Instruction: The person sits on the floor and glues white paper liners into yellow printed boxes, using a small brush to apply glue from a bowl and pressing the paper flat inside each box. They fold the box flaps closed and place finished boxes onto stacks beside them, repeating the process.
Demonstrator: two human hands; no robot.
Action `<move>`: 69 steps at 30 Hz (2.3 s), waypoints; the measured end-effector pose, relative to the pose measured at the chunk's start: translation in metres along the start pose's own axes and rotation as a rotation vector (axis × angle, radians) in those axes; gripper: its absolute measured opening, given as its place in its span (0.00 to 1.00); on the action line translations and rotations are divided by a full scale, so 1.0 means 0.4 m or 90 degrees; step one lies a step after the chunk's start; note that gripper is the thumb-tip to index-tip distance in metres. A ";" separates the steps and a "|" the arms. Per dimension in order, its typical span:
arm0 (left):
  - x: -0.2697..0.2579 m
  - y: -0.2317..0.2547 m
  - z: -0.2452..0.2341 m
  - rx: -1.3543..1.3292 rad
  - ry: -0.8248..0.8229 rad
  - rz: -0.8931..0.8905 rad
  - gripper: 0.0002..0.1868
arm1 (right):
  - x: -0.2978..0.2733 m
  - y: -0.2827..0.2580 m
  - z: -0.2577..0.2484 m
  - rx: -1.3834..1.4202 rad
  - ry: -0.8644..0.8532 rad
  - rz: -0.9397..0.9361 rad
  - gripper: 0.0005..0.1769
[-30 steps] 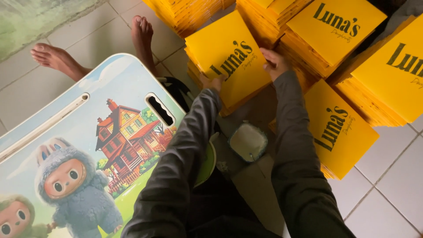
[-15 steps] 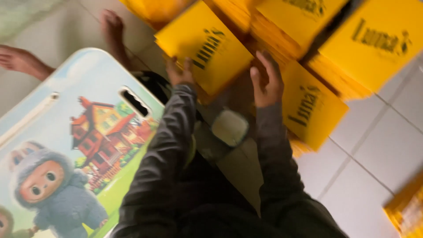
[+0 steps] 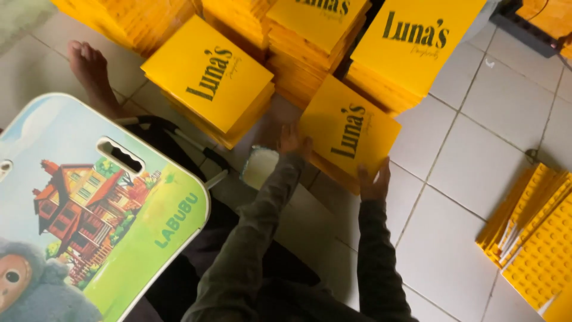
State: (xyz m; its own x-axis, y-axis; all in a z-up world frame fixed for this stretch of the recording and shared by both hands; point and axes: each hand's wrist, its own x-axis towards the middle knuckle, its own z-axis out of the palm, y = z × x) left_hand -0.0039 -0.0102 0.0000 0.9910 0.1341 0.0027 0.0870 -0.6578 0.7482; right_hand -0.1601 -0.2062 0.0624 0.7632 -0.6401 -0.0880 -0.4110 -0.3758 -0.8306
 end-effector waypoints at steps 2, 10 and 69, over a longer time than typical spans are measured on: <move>-0.054 -0.004 -0.023 0.045 -0.048 0.029 0.43 | -0.066 -0.033 -0.018 0.098 0.043 -0.024 0.57; -0.225 0.244 -0.457 -0.325 0.026 0.277 0.31 | -0.260 -0.291 -0.223 0.377 0.150 -0.336 0.41; -0.358 -0.533 -1.256 0.144 0.472 -0.041 0.26 | -0.706 -0.610 0.263 -0.147 -0.379 -1.013 0.60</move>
State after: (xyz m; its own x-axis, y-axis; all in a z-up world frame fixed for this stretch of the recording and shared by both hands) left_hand -0.2159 0.4832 0.1736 0.6632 0.5855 0.4663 0.2404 -0.7566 0.6081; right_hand -0.2231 0.1367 0.2321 0.5039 0.7297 0.4621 0.8617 -0.4619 -0.2101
